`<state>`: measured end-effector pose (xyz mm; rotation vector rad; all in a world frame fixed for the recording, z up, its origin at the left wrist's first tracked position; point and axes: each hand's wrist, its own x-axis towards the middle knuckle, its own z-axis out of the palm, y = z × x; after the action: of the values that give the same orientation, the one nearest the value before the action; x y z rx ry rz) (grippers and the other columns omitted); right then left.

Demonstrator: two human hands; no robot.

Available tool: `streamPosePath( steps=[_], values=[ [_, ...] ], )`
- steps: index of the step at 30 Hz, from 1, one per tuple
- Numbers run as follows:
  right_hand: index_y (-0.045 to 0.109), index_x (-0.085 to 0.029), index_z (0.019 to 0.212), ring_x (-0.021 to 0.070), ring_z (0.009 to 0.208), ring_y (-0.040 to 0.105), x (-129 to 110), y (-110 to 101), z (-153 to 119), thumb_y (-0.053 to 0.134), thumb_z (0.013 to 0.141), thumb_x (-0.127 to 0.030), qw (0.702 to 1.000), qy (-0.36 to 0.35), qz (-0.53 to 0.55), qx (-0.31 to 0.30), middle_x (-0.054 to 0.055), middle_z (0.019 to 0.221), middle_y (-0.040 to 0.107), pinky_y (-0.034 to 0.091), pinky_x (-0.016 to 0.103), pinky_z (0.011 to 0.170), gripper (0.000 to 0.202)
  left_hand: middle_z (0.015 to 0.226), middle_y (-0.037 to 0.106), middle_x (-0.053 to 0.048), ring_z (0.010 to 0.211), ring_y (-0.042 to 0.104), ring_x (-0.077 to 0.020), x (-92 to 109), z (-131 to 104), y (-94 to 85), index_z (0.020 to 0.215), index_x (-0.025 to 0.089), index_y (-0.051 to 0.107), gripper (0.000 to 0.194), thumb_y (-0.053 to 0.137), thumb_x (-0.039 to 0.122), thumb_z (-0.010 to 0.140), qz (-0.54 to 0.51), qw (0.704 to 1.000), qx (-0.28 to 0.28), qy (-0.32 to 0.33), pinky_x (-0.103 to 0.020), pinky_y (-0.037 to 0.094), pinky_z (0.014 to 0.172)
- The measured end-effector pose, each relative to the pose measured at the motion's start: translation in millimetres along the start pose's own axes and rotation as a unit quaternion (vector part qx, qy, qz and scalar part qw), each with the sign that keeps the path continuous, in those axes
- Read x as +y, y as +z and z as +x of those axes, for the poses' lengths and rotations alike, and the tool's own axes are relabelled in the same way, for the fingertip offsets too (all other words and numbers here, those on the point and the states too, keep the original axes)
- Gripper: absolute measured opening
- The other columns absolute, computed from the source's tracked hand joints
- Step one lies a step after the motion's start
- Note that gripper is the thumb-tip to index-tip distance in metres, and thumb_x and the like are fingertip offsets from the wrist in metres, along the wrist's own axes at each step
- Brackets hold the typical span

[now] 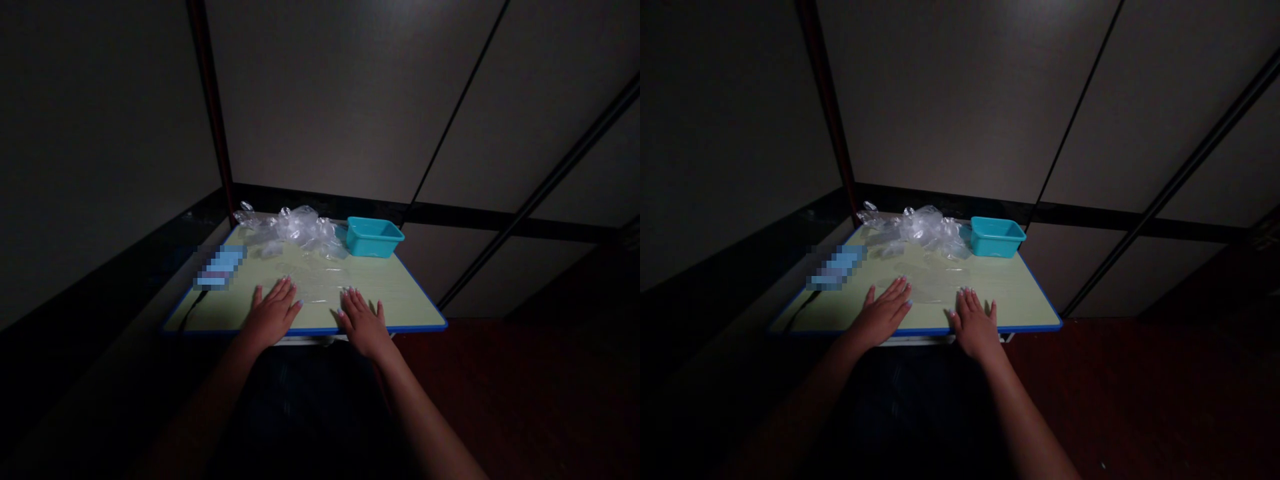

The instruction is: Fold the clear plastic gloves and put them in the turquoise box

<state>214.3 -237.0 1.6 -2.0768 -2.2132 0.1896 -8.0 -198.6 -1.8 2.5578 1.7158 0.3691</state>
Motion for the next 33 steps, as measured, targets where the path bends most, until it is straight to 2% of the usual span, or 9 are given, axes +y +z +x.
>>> streamPosePath(
  steps=[4, 9, 12, 17, 22, 27, 33],
  values=[
    [0.018, -0.018, 0.145, 0.0171, 0.139, 0.005, -4, -5, 24, 0.014, 0.095, -0.042, 0.999, 0.018, 0.004, 0.038, 0.004, 0.152, 0.008, 0.002, 0.053, 0.108, 0.057, 0.152, 0.013, -0.006, 0.140, 0.008, -0.0180, 29, 13, -3.0, 0.140, 0.017, 0.032, 0.058, 0.015, 0.047, 0.095, -0.034, 0.998, -0.020, 0.053, -0.047, 0.011, 0.111],
    [0.012, -0.011, 0.146, 0.0179, 0.139, 0.003, -5, 1, 55, 0.013, 0.094, -0.038, 0.999, 0.033, -0.017, 0.030, 0.007, 0.152, 0.006, 0.006, 0.053, 0.108, 0.058, 0.153, 0.005, -0.006, 0.140, 0.001, -0.0188, 62, 35, -1.8, 0.144, 0.016, 0.023, 0.067, 0.007, 0.056, 0.092, -0.067, 0.993, -0.048, 0.085, -0.046, 0.011, 0.111],
    [0.012, -0.011, 0.146, 0.0175, 0.139, 0.005, -2, 6, 61, 0.014, 0.094, -0.035, 0.999, 0.011, -0.042, 0.011, 0.006, 0.152, 0.007, 0.008, 0.053, 0.108, 0.058, 0.152, 0.006, -0.008, 0.140, 0.000, -0.0187, 75, 46, 0.0, 0.145, 0.013, 0.019, 0.070, 0.007, 0.057, 0.091, -0.069, 0.991, -0.079, 0.085, -0.046, 0.010, 0.111],
    [0.011, -0.014, 0.146, 0.0218, 0.140, 0.001, 3, 8, 59, 0.035, 0.086, -0.035, 0.994, -0.025, -0.105, -0.030, 0.008, 0.153, 0.006, 0.010, 0.055, 0.107, 0.069, 0.153, 0.004, -0.007, 0.140, 0.000, -0.0188, 90, 65, 8.9, 0.145, 0.011, 0.015, 0.073, 0.006, 0.058, 0.090, -0.072, 0.990, -0.090, 0.087, -0.047, 0.010, 0.111],
    [0.008, -0.017, 0.147, 0.0248, 0.139, -0.001, 2, 9, 62, 0.038, 0.084, -0.038, 0.992, -0.023, -0.119, -0.039, 0.008, 0.153, 0.006, 0.008, 0.057, 0.106, 0.073, 0.153, 0.007, -0.005, 0.140, 0.002, -0.0178, 93, 78, 20.3, 0.145, 0.015, 0.016, 0.075, -0.001, 0.060, 0.088, -0.101, 0.987, -0.100, 0.069, -0.046, 0.010, 0.111],
    [0.004, -0.016, 0.147, 0.0234, 0.139, 0.001, -4, 5, 64, 0.026, 0.089, -0.038, 0.994, -0.008, -0.100, -0.047, 0.008, 0.153, 0.002, 0.007, 0.059, 0.105, 0.066, 0.153, 0.011, -0.005, 0.140, 0.007, -0.0192, 82, 76, 22.7, 0.146, 0.017, 0.014, 0.079, -0.006, 0.063, 0.085, -0.092, 0.989, -0.115, 0.012, -0.049, 0.011, 0.111],
    [0.006, -0.012, 0.147, 0.0195, 0.139, 0.001, -6, 6, 66, 0.012, 0.092, -0.038, 0.996, 0.026, -0.072, -0.044, 0.007, 0.153, 0.004, 0.005, 0.055, 0.107, 0.061, 0.153, 0.011, -0.005, 0.140, 0.007, -0.0197, 67, 69, 24.9, 0.145, 0.017, 0.020, 0.076, 0.000, 0.062, 0.086, -0.040, 0.994, -0.100, -0.016, -0.050, 0.010, 0.110]
  ],
)
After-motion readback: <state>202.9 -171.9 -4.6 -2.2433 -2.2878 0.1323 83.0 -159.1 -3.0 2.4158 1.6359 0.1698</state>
